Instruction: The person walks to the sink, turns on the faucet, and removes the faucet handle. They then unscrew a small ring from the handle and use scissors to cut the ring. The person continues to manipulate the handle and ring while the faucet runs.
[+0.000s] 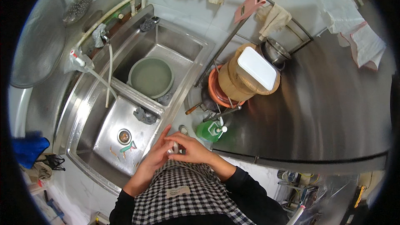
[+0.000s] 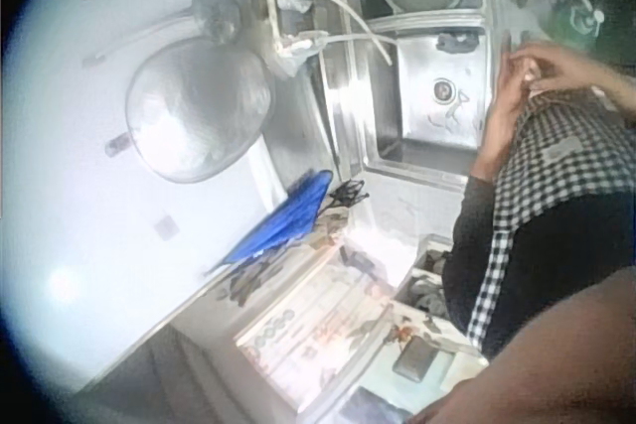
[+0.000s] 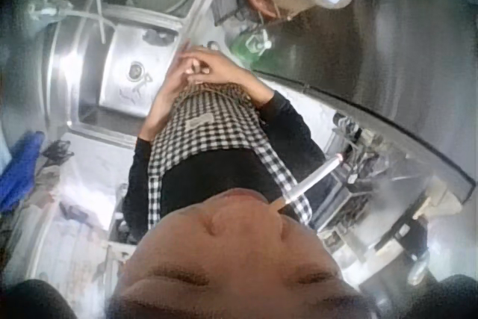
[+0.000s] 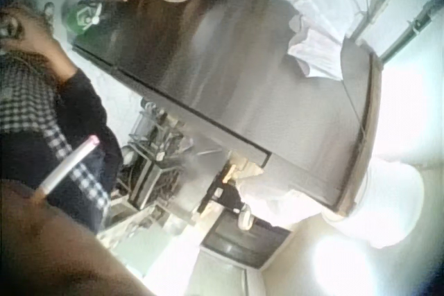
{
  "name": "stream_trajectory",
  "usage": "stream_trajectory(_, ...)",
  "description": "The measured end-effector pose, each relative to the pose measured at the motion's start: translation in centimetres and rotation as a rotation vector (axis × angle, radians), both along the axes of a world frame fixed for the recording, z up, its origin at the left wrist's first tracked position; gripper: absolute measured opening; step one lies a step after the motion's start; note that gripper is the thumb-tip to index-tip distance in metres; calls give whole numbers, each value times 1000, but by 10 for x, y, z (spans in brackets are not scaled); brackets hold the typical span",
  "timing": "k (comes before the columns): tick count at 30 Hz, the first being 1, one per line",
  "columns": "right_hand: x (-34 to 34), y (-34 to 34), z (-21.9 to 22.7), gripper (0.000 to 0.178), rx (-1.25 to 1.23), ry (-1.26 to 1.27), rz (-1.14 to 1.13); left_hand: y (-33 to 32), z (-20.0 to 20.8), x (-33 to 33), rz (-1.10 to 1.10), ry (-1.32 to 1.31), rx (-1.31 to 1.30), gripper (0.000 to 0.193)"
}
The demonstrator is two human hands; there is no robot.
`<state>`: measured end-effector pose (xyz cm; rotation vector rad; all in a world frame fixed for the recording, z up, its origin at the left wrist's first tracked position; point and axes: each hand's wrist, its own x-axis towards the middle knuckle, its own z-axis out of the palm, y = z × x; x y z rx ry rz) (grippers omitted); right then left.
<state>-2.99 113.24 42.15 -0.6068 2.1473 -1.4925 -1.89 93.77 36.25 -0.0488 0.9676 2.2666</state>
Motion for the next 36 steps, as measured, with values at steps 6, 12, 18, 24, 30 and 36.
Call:
stream_trajectory(6, -119, 136, 11, 54, 208, 421, -628, 52, -3, -58, 74, -19, -95, 73)
stream_trajectory(12, -248, 302, 34, 57, 729, 701, -785, 57, -22, -82, 343, -69, -233, 51)
stream_trajectory(18, -284, 337, 41, 58, 1032, 655, -603, 20, -42, -87, 666, -231, -268, 50)
stream_trajectory(24, -319, 223, 52, 39, 597, 904, -607, -62, -57, -78, 914, -264, -454, 37)
stream_trajectory(30, -368, -17, 16, 22, 147, 519, -183, -156, -56, -134, 1114, 64, -976, 33)
stream_trajectory(36, -418, -231, -44, 23, -107, 187, 80, -241, -6, -214, 1207, 296, -1259, 37)
